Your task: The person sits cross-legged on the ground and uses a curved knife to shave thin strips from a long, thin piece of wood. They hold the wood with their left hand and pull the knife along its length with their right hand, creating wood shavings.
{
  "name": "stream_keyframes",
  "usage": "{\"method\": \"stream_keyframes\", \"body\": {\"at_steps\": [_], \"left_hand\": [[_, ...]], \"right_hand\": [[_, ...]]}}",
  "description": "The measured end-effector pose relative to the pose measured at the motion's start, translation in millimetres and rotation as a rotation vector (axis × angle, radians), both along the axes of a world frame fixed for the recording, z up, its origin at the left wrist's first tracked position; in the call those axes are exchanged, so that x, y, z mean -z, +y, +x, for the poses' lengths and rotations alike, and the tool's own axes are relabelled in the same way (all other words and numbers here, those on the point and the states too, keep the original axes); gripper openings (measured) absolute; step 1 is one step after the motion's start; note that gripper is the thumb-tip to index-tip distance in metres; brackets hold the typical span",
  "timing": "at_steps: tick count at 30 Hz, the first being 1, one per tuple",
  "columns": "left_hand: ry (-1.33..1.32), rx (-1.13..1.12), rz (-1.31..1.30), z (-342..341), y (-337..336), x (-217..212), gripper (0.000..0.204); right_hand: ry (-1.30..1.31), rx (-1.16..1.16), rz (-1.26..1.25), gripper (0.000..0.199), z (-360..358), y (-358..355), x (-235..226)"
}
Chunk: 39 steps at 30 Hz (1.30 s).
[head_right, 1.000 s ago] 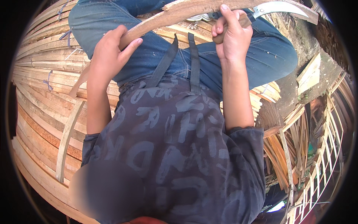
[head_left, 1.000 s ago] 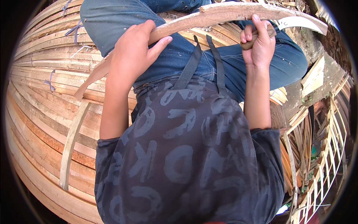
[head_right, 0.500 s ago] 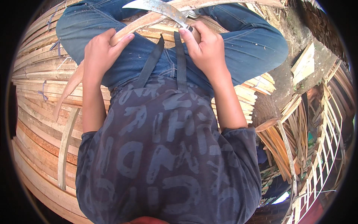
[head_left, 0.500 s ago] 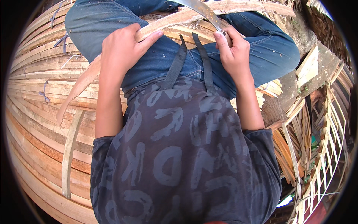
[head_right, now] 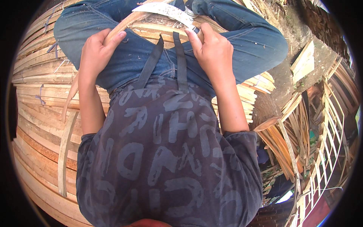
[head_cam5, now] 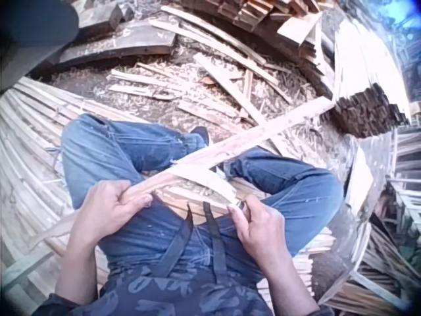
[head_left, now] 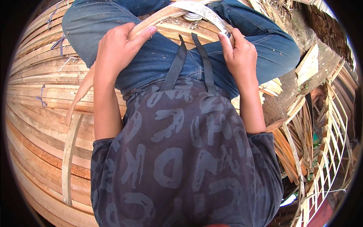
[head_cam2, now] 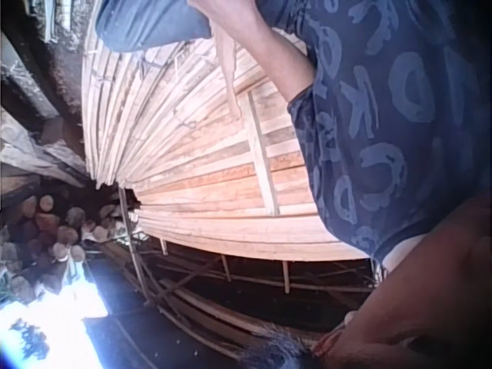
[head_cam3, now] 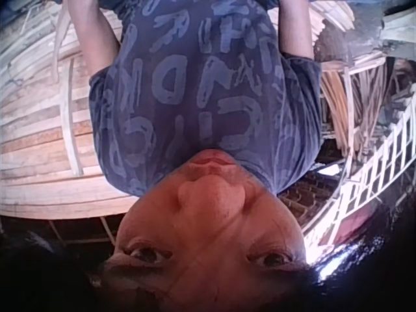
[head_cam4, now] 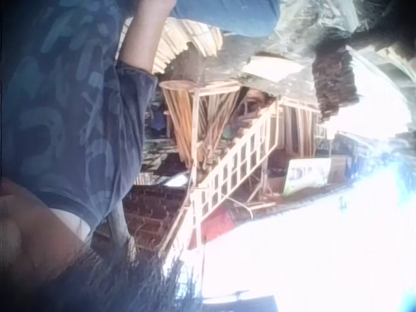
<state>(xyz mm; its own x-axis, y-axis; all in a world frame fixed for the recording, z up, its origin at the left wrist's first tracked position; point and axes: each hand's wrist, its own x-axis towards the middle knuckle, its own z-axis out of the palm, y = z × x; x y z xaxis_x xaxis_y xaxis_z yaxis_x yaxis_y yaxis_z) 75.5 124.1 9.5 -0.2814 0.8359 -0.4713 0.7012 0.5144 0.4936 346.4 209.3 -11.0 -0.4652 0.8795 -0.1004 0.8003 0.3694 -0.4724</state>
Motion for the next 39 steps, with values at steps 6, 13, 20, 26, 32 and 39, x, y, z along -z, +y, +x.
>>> {"method": "stream_keyframes", "body": {"at_steps": [6,13,20,26,32,39], "left_hand": [[-0.031,-0.018,0.024,-1,-3,4,0.054],[-0.075,-0.079,0.036,-2,-2,1,0.052],[-0.156,-0.186,0.077,-7,-7,4,0.049],[-0.01,-0.203,-0.004,3,0,1,0.06],[0.023,-0.18,0.056,5,-7,2,0.053],[0.085,-0.144,0.005,9,-7,1,0.066]], "right_hand": [[-0.063,0.013,0.049,0.034,2,9,-8],[-0.121,0.075,0.174,0.035,10,22,-6],[0.028,0.352,0.222,0.04,67,61,-19],[0.189,0.042,0.003,0.025,-6,11,-19],[0.054,-0.038,0.06,0.028,-39,12,-8],[-0.219,0.221,0.157,0.035,25,83,-3]]}}
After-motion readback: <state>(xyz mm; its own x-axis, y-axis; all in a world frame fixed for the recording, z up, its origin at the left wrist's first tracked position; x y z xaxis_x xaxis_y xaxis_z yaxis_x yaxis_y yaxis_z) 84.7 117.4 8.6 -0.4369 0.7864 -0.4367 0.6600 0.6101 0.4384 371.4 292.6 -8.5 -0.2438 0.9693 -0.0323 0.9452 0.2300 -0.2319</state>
